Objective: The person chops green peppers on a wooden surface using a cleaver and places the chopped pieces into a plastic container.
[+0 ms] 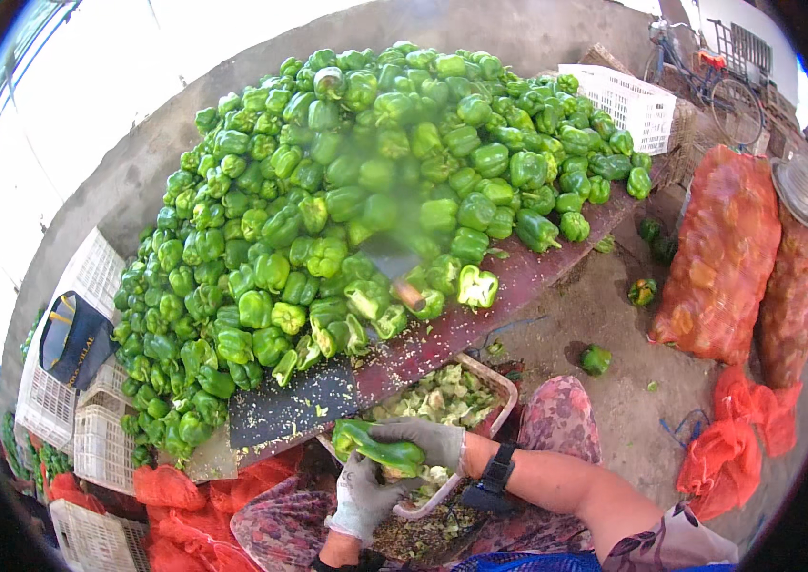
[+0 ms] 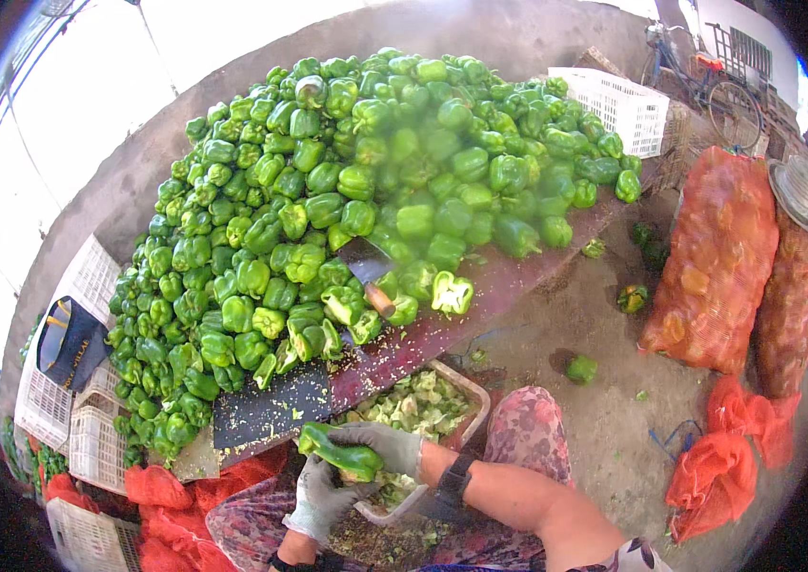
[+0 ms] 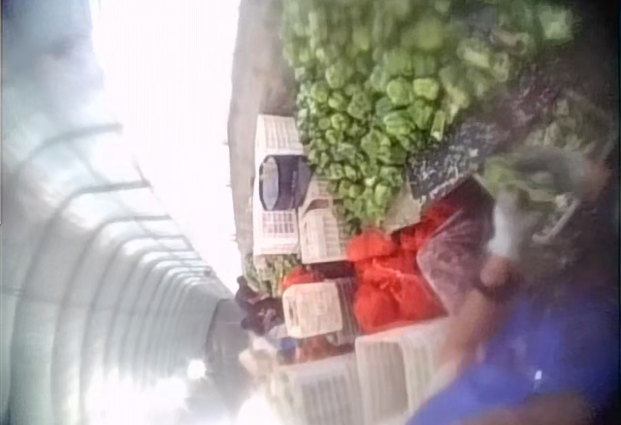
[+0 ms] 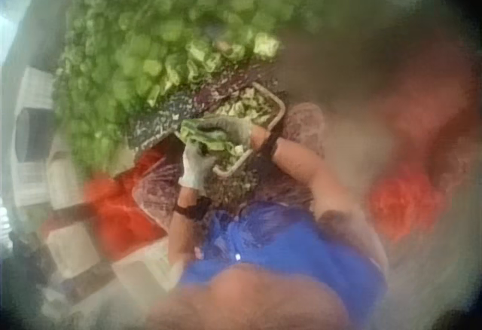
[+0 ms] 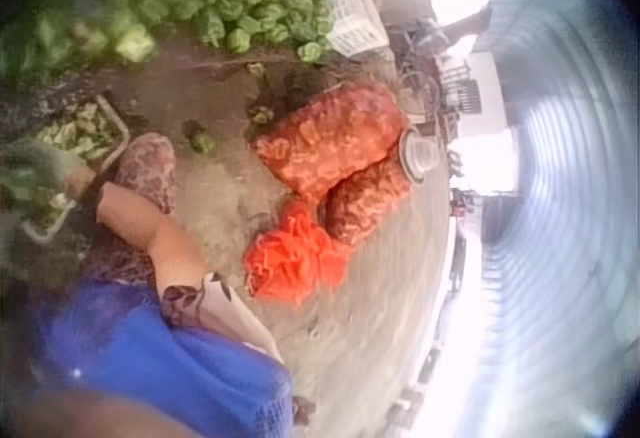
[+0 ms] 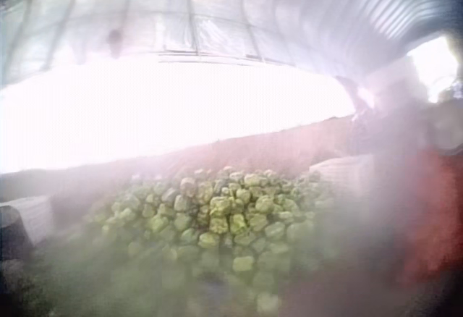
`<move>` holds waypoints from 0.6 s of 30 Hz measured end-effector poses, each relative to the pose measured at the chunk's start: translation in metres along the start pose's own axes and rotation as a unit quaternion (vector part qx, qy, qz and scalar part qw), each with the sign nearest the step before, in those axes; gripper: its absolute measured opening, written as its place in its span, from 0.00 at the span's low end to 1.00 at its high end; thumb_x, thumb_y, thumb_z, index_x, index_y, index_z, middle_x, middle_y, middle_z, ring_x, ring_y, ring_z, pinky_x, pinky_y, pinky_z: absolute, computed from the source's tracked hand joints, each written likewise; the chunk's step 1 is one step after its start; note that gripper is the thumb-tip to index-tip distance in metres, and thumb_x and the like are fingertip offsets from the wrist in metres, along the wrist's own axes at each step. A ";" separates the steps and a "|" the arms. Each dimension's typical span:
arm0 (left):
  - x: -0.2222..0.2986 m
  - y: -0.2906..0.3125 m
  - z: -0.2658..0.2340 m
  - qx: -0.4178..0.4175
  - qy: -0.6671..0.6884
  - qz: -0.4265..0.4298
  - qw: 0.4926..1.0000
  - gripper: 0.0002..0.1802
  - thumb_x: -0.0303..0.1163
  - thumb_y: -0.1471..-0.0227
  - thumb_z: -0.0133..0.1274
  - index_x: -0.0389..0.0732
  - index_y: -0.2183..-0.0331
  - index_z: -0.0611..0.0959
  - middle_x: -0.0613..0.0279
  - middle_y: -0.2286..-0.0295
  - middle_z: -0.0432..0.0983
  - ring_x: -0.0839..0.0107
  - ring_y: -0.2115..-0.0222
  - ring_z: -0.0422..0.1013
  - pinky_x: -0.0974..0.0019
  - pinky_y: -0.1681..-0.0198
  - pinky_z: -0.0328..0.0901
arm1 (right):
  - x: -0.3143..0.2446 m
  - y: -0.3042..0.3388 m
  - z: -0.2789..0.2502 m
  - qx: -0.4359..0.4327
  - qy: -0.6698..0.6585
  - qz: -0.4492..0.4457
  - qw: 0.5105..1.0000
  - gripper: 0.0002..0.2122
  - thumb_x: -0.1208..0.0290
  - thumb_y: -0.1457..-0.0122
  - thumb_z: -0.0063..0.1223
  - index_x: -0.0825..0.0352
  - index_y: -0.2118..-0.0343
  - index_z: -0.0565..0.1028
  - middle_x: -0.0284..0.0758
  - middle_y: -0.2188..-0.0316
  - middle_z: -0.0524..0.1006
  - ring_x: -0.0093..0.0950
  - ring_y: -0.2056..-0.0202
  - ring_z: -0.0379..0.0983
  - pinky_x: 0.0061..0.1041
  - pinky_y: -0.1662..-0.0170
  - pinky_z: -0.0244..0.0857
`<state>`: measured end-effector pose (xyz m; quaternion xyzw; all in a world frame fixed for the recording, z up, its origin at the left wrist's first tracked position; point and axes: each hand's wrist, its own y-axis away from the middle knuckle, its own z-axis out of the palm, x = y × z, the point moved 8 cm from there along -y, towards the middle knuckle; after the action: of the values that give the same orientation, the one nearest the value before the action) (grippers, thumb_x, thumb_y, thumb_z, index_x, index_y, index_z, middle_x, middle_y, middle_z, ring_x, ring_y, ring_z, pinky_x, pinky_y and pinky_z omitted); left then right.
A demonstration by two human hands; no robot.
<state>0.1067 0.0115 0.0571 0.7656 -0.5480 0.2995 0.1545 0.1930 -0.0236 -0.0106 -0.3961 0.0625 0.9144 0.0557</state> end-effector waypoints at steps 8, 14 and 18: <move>-0.040 0.026 0.042 -0.012 0.294 -0.182 0.938 0.36 0.28 0.64 0.71 0.35 0.52 0.73 0.61 0.58 0.77 0.71 0.58 0.73 0.65 0.51 0.67 | 0.018 0.003 -0.004 -0.036 0.074 0.053 0.995 0.15 0.74 0.35 0.42 0.67 0.47 0.71 0.34 0.54 0.74 0.18 0.57 0.71 0.18 0.54 0.67; 0.000 0.016 0.014 0.088 0.054 -0.076 0.992 0.26 0.37 0.64 0.70 0.37 0.61 0.81 0.52 0.61 0.76 0.59 0.62 0.75 0.61 0.59 0.69 | 0.017 0.004 -0.005 0.036 -0.143 0.108 0.983 0.15 0.67 0.36 0.47 0.70 0.51 0.72 0.35 0.62 0.79 0.22 0.68 0.77 0.21 0.67 0.75; 0.003 0.010 0.013 0.125 0.031 -0.044 0.991 0.26 0.36 0.66 0.70 0.37 0.62 0.81 0.50 0.62 0.75 0.54 0.63 0.74 0.59 0.61 0.69 | 0.009 -0.004 -0.021 0.137 -0.126 0.032 0.982 0.13 0.69 0.37 0.48 0.72 0.56 0.75 0.35 0.64 0.79 0.22 0.67 0.77 0.21 0.64 0.72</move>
<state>0.1022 -0.0017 0.0478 0.7926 -0.4673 0.3818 0.0873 0.2030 -0.0223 -0.0314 -0.2640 0.1920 0.9412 0.0875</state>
